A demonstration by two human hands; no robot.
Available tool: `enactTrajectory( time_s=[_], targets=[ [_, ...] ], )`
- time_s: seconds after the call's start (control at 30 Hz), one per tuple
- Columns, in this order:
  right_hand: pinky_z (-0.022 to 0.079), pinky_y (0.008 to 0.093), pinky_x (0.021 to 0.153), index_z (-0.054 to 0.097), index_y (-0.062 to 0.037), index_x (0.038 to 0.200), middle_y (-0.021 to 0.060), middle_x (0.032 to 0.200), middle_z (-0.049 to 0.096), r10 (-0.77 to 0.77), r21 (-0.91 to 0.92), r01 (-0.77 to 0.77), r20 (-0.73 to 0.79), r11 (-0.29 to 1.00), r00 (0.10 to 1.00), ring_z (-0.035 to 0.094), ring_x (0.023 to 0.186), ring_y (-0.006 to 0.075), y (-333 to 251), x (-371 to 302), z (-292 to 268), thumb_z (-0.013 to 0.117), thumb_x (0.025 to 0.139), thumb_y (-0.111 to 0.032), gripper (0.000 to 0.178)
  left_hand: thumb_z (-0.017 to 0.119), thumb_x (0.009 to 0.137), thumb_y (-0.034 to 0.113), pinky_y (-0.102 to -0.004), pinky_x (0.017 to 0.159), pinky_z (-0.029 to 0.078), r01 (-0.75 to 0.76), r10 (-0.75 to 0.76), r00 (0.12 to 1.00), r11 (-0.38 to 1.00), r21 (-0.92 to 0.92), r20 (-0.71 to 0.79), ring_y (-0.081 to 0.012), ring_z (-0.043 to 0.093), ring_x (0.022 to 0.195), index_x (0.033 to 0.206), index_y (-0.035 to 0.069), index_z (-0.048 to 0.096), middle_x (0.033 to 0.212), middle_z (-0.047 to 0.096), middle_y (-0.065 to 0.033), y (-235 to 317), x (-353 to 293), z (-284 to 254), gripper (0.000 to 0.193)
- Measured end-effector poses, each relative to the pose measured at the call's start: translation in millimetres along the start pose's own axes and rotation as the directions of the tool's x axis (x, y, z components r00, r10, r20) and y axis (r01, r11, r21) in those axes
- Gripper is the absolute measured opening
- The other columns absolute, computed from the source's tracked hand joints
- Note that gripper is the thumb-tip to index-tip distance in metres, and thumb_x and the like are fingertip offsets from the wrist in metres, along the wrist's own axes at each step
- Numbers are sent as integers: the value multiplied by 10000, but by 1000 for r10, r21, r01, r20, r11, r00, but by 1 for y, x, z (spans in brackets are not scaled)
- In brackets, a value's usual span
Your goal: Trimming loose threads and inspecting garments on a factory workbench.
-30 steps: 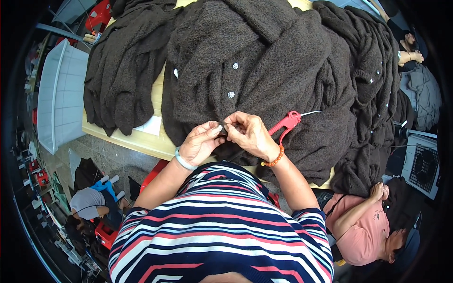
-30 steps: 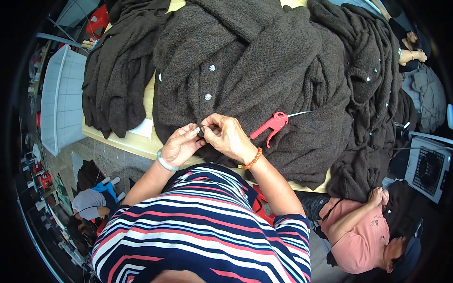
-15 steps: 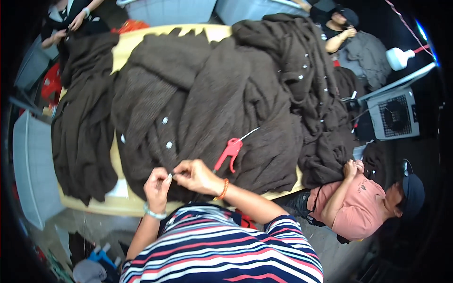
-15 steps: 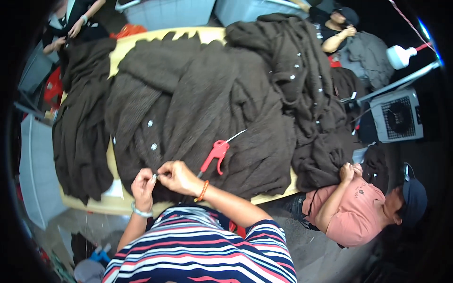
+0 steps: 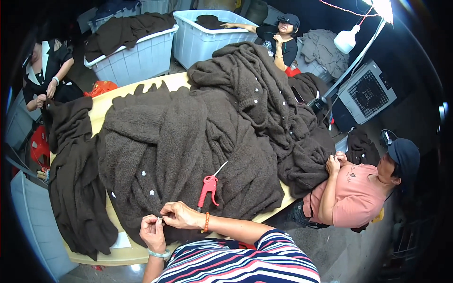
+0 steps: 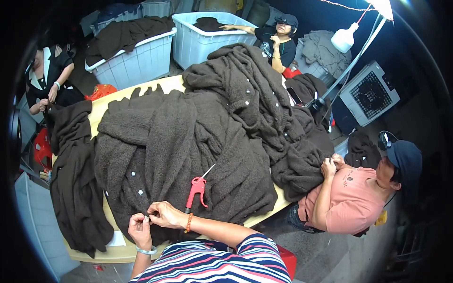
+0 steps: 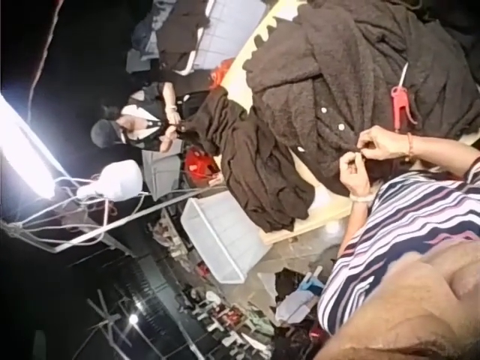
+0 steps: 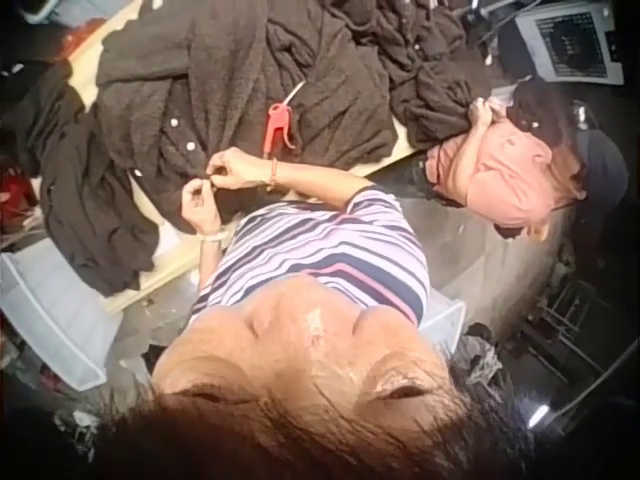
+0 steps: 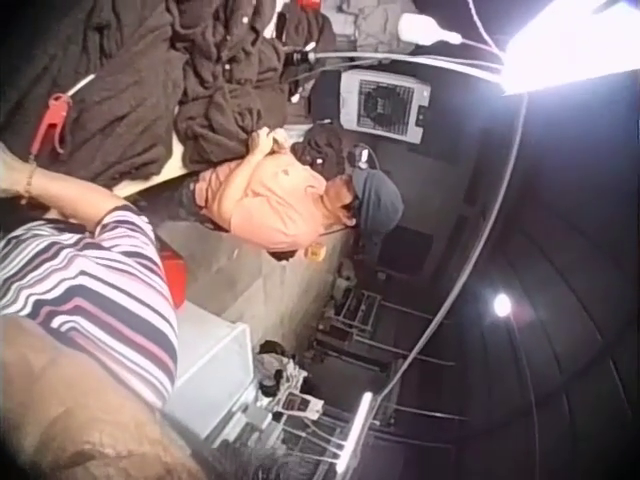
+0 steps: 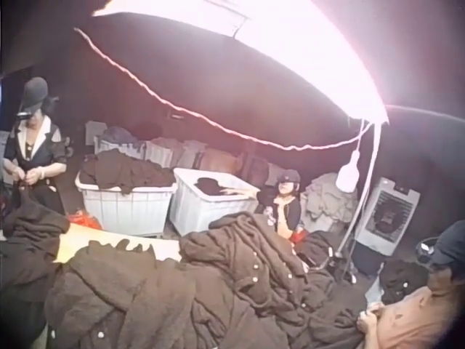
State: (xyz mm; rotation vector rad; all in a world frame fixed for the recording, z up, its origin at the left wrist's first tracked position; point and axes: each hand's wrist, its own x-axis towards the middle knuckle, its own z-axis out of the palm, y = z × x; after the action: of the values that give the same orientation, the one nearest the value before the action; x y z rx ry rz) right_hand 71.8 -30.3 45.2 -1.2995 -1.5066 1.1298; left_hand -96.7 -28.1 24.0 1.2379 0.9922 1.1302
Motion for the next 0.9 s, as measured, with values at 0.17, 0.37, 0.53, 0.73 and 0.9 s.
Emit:
enactTrajectory(
  time_s=[0.17,0.37,0.53,0.73,0.9],
  targets=[
    [526,383,668,649,71,906,216,845,661,-3,38,2,6,999,1000,673,756,327,-3,-1,-5,640,844,-149,228,575,861,-113,-226,732,491,-127,117,990,983,135,82,-111,543,825,937,-18,510,995,500,-78,5,1,1,139],
    [531,380,666,659,62,901,205,820,662,-61,-27,61,4,998,998,676,753,327,3,-2,-1,647,836,-127,201,577,847,-124,-229,685,502,-218,188,973,935,280,131,-119,551,794,932,-27,507,982,491,-85,8,2,0,147],
    [531,310,646,675,28,922,127,817,651,-29,29,28,22,999,999,668,722,214,7,-5,0,655,860,-117,159,564,852,-124,-227,666,501,-154,123,980,966,205,157,-120,553,764,919,-26,500,967,488,-86,1,0,-7,135],
    [523,364,643,630,36,879,160,808,626,-80,-70,82,21,994,997,651,716,290,3,-2,2,639,824,-85,133,559,845,-128,-221,662,474,-176,137,971,963,203,194,-115,525,753,921,-21,499,959,484,-82,0,3,-8,144],
    [515,430,680,597,38,852,197,818,618,-62,-106,63,8,992,998,637,765,375,1,3,0,627,791,-66,124,560,845,-127,-220,636,462,-186,132,966,951,248,221,-110,522,748,917,-16,502,948,490,-82,-3,12,-9,145]
  ],
)
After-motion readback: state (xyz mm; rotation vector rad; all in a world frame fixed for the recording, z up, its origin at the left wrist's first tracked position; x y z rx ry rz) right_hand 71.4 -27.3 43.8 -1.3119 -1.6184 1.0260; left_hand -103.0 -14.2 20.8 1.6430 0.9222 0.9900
